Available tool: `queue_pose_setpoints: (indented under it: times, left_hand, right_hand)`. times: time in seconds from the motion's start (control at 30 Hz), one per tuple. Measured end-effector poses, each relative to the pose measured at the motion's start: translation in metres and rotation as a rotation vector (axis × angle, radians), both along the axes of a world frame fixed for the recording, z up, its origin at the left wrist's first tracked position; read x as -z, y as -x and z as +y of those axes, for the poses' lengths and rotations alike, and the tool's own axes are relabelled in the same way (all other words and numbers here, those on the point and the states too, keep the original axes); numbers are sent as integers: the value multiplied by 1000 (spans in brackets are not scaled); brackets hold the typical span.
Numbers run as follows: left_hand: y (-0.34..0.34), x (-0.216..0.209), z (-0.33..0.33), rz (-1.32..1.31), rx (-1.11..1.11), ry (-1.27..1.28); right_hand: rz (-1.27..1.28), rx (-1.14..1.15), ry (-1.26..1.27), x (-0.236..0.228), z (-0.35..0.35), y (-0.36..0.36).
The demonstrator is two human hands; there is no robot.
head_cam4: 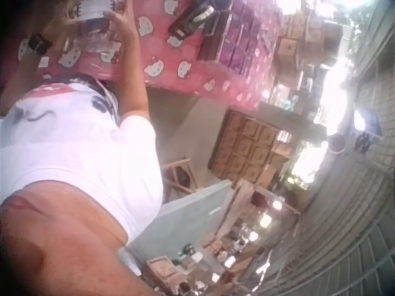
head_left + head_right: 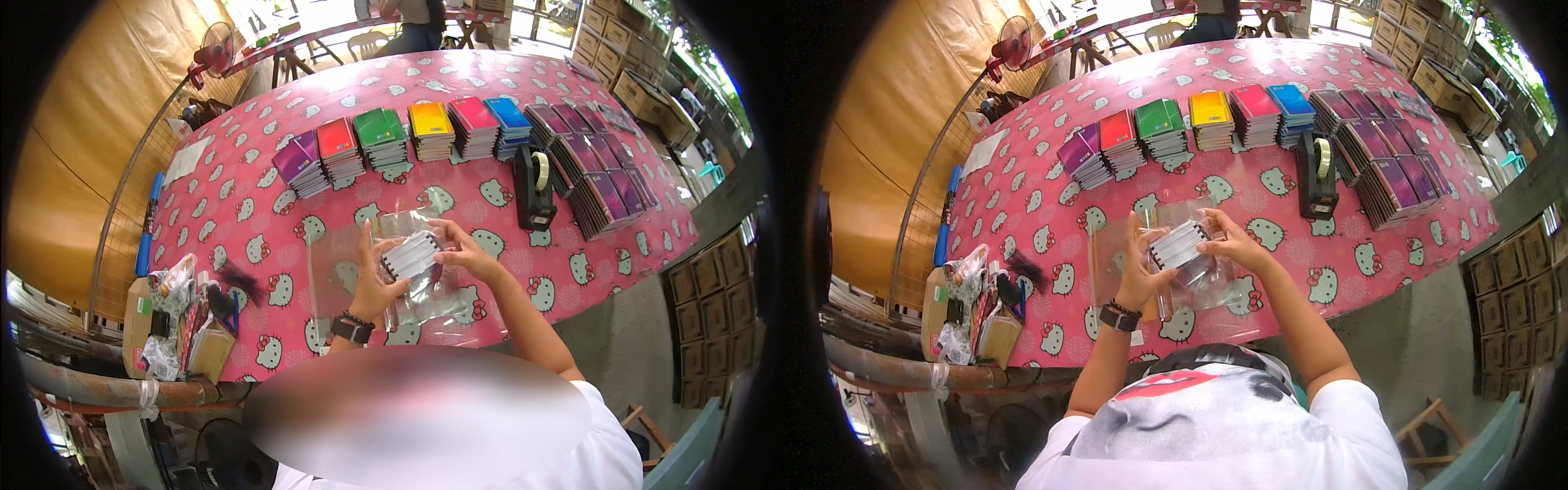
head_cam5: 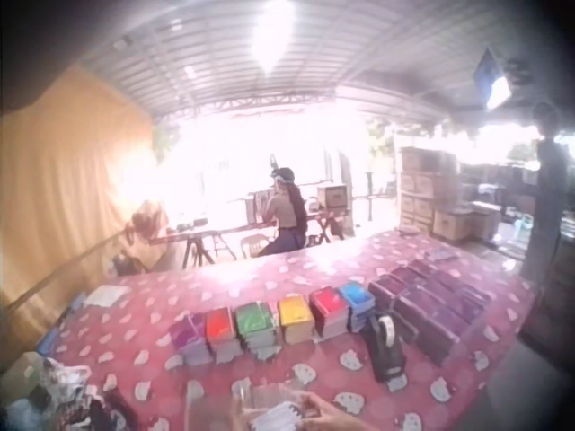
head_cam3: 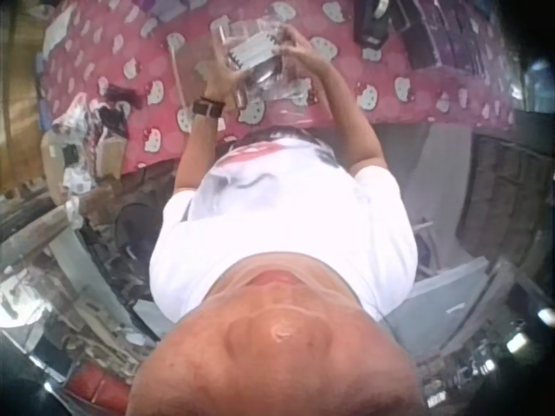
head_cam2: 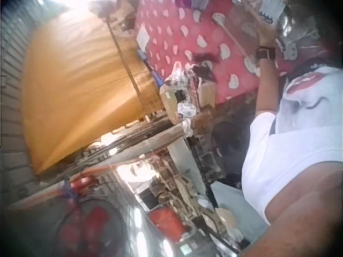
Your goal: The person gathers small notebooks from stacks on a table, places them into a clear plastic bag, and then secures the bag with tape.
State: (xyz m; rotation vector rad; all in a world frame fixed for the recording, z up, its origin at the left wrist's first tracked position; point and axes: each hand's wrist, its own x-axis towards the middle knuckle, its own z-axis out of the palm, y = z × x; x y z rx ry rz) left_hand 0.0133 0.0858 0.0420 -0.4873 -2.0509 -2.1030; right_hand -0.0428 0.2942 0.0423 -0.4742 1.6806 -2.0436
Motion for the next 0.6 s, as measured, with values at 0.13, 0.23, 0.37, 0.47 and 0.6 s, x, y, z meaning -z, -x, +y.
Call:
queue_pose_setpoints:
  times: [0.13,0.23,0.37,0.47,0.6]
  left_hand:
    - [11,-8,16,94,-122,163]
    - [21,-15,9,167,-74,115]
    - [39,-42,-1,-37,-315,172]
    - [47,-62,-36,-184,-102,685]
    - [58,-101,-34,-11,-216,632]
  right_hand:
    - [497,2,-479,-1,-11,-3]
    - [462,36,-537,-15,-16,-11]
    - [440,148,-479,-18,0,13]
    - [527,156,-643,-50,-31,16]
    - [603,196,-789,-72,-23,36]
